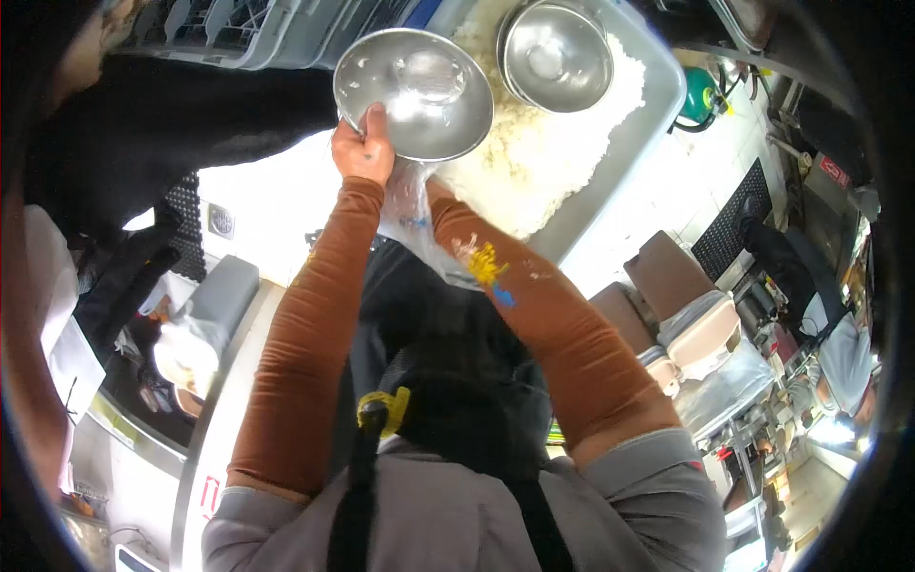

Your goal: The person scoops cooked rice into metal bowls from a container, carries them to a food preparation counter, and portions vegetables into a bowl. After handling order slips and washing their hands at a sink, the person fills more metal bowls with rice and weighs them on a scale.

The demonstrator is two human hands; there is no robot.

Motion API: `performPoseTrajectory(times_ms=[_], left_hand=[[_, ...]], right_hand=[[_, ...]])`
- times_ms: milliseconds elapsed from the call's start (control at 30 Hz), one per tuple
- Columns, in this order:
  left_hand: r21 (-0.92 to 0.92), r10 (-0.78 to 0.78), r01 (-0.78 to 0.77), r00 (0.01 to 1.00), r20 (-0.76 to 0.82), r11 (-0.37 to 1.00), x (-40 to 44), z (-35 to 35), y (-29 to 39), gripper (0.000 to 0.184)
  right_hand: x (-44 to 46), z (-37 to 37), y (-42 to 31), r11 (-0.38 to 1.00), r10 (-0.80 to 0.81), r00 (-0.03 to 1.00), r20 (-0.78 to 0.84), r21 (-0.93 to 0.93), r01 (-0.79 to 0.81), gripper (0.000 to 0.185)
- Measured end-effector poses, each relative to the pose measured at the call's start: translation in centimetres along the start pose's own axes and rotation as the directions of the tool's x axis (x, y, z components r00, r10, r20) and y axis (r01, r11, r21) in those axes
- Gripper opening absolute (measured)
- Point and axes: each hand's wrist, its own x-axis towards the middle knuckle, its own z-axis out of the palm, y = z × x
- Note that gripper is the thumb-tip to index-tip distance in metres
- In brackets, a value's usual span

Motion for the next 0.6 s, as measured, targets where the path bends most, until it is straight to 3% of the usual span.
performPoseTrajectory(times_ms=[133, 200, 300, 467, 567, 600], left_hand=[[0.067, 0.120, -0.118, 0.992, -0.025, 0.991, -0.8, 0.7, -0.2, 0.029], [0.053, 0.102, -0.101, 0.995, -0.008, 0.993, -1.1, 0.4, -0.5, 0.030], [0.050, 0.087, -0.087, 0.996, -0.006, 0.995, -1.5, 0.9, 0.6, 0.030], [0.007, 0.060, -0.060, 0.997, 0.053, 0.998, -2.2, 0.5, -0.1, 0.029], [0.011, 0.086, -0.087, 0.995, 0.041, 0.996, -2.1, 1.1, 0.9, 0.029], [0.017, 0.085, -0.085, 0.996, 0.038, 0.996, -2.4, 1.0, 1.1, 0.029]], right_hand=[[-4.5, -2.7, 0.6, 0.996, 0.087, 0.987, 0.137, -0.028, -0.084, 0.030], [-7.0, -5.4, 1.4, 0.982, 0.174, 0.967, 0.186, -0.100, -0.157, 0.030], [-7.9, -9.1, 3.4, 0.951, 0.256, 0.963, 0.082, -0.201, -0.236, 0.029], [-1.4, -9.8, 8.0, 0.962, 0.228, 0.959, -0.170, -0.110, -0.248, 0.029], [-3.4, -8.9, 6.6, 0.963, 0.251, 0.963, -0.098, -0.073, -0.258, 0.028], [-5.3, -9.3, 5.2, 0.954, 0.292, 0.956, -0.007, -0.072, -0.292, 0.028]])
